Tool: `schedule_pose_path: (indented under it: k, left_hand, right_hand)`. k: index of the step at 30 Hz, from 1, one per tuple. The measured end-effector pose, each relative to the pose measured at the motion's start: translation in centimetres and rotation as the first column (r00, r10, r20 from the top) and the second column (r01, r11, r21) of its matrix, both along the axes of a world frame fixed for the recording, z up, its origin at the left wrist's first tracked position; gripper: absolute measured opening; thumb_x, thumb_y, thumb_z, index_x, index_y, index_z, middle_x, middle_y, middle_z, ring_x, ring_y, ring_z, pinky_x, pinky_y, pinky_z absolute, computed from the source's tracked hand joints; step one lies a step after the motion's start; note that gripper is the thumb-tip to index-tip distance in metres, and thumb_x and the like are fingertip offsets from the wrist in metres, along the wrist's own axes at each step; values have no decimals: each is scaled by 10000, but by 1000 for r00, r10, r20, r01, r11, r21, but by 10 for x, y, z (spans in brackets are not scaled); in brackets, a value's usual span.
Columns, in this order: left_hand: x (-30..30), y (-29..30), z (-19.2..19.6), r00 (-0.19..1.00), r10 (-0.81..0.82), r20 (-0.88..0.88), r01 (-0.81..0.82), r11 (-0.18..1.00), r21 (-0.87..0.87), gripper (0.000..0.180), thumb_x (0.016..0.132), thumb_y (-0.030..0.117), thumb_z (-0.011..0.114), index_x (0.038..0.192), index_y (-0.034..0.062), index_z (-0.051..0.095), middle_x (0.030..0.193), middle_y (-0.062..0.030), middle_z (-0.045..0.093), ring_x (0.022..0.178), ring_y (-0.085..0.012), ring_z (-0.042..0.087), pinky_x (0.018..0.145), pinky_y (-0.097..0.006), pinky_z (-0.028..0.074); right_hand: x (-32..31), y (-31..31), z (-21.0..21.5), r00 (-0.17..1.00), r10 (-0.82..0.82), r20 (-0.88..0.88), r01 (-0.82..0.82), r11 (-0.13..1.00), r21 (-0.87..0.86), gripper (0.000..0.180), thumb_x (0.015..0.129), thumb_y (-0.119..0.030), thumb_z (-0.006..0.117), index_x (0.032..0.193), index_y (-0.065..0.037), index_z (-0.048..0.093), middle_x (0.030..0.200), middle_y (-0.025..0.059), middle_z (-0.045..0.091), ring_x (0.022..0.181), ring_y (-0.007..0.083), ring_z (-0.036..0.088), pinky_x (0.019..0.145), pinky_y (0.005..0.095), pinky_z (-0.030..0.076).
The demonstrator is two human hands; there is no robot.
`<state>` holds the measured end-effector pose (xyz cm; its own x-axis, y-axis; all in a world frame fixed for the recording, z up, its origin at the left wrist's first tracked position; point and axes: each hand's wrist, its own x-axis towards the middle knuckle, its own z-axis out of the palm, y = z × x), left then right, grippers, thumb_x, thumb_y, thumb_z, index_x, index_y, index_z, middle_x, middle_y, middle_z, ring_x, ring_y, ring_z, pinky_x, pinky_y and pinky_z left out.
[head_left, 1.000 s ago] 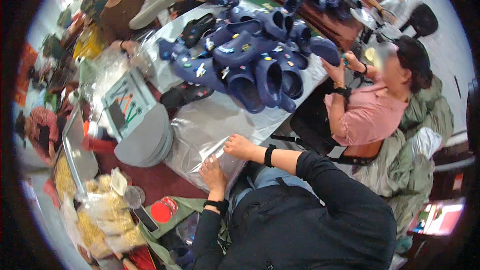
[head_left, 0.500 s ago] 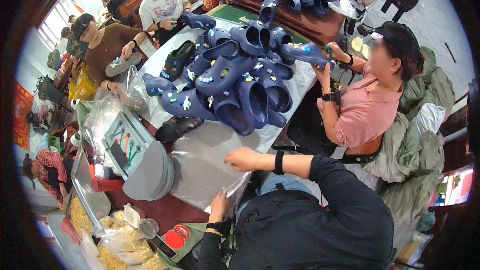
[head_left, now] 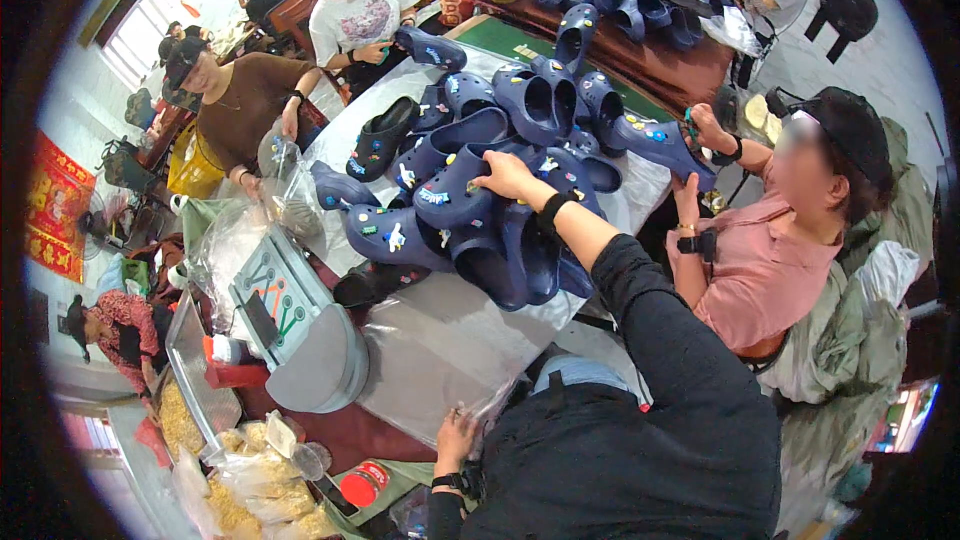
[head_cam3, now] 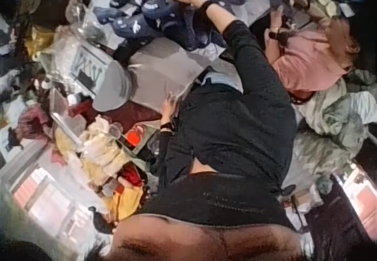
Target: The recorder places blue clog shoes into plastic bags and then into a larger green bag.
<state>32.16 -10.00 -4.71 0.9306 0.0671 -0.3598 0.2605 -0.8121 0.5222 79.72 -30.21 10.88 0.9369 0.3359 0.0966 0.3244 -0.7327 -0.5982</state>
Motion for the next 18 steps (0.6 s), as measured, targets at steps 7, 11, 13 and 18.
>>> schedule_pose_path:
  k: [7, 11, 13, 18]
  left_hand:
    - [-29, -8, -20, 988, -152, 16, 145, 966, 213, 495, 833, 388, 533, 1269, 160, 477, 1383, -197, 314, 1231, -406, 332, 1001, -463, 305]
    - [-23, -13, -10, 987, -158, -39, 162, 927, 339, 559, 822, 346, 552, 1310, 113, 411, 1376, -165, 342, 1214, -393, 355, 965, -470, 338]
    - [-21, -11, -7, 986, -149, 79, 118, 944, 308, 596, 816, 312, 563, 1321, 60, 370, 1374, -137, 354, 1192, -364, 380, 926, -457, 372]
    - [-17, 11, -10, 986, -142, 85, 118, 963, 244, 424, 818, 242, 553, 1175, 22, 494, 1168, -195, 526, 1006, -379, 517, 838, -436, 431]
  right_hand:
    - [-55, 54, 41, 959, 279, 52, -284, 943, 175, 331, 734, -289, 677, 849, -25, 515, 825, 180, 613, 811, 381, 586, 679, 455, 459]
    - [-118, 63, 54, 922, 386, 34, -383, 896, 226, 298, 756, -270, 641, 813, -26, 480, 770, 201, 591, 765, 402, 579, 646, 479, 448]
    - [-154, 60, 59, 869, 494, -35, -472, 848, 239, 287, 760, -265, 633, 806, -23, 487, 759, 205, 592, 743, 386, 582, 619, 449, 454]
    - [-247, 40, 38, 649, 731, -211, -484, 610, 628, 304, 765, -212, 654, 946, 17, 571, 870, 170, 606, 789, 214, 581, 707, 342, 448]
